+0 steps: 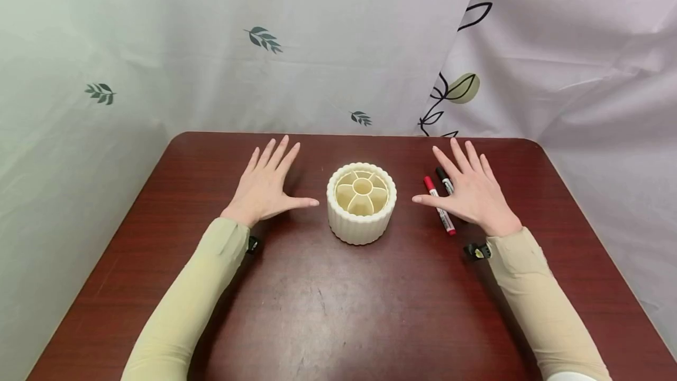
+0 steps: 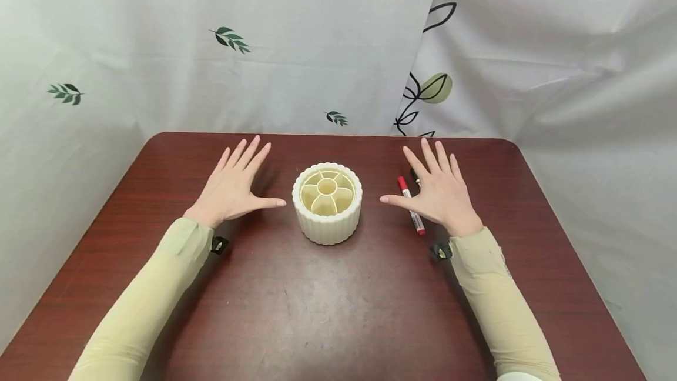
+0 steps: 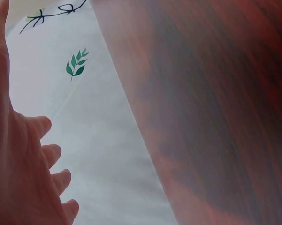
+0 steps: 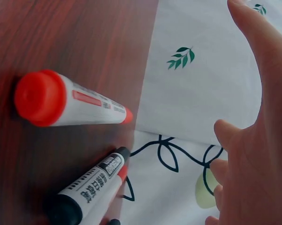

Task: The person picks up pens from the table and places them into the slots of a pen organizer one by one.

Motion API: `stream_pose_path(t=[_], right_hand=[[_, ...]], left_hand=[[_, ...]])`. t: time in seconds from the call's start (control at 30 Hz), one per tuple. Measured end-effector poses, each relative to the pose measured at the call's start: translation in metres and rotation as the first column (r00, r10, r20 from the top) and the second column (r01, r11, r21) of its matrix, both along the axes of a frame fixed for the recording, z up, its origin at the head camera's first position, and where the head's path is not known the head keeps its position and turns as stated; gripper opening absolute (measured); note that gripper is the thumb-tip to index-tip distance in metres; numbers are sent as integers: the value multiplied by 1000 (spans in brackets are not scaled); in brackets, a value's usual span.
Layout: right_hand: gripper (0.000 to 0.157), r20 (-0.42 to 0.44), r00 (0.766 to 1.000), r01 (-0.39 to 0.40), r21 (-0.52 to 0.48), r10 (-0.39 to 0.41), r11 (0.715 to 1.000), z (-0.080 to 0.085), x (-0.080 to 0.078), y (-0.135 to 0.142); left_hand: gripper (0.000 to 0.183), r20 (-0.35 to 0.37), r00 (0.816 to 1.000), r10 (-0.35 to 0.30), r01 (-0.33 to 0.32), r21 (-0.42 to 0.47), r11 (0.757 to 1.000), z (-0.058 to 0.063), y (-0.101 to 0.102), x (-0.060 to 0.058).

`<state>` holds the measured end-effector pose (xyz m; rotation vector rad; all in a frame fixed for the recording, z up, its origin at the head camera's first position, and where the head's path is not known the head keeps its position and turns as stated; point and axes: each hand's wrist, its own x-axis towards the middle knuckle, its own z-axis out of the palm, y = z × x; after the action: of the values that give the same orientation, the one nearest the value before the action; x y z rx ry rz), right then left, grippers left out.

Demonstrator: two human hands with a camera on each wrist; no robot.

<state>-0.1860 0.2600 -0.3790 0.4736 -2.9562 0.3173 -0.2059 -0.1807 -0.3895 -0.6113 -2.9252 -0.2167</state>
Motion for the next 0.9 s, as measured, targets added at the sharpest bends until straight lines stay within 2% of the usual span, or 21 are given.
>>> stream_pose_path(t=[0.23,0.47,0.63,0.77,0.9], right_hand=[[110,5,1000,0,-9,0,1000,0,1,-2],[108,6,1000,6,-38,-6,999,6,3,-2],[102,-36,999,-6,-70,4,998,11,4,-1],[94,-77,997,-18,-136,8,991,14,5,-1],[89,-57,998,18,-225,-31,974,17,10,0]], left_hand=[[130,1,1000,2,-2,5,1000,0,0,1],[129,15,1000,14,-15,22,1000,1,-2,1],[125,42,999,21,-24,60,998,4,-3,0],[122,43,999,13,-17,93,996,8,-2,0],[121,33,999,0,-5,162,987,11,0,1]])
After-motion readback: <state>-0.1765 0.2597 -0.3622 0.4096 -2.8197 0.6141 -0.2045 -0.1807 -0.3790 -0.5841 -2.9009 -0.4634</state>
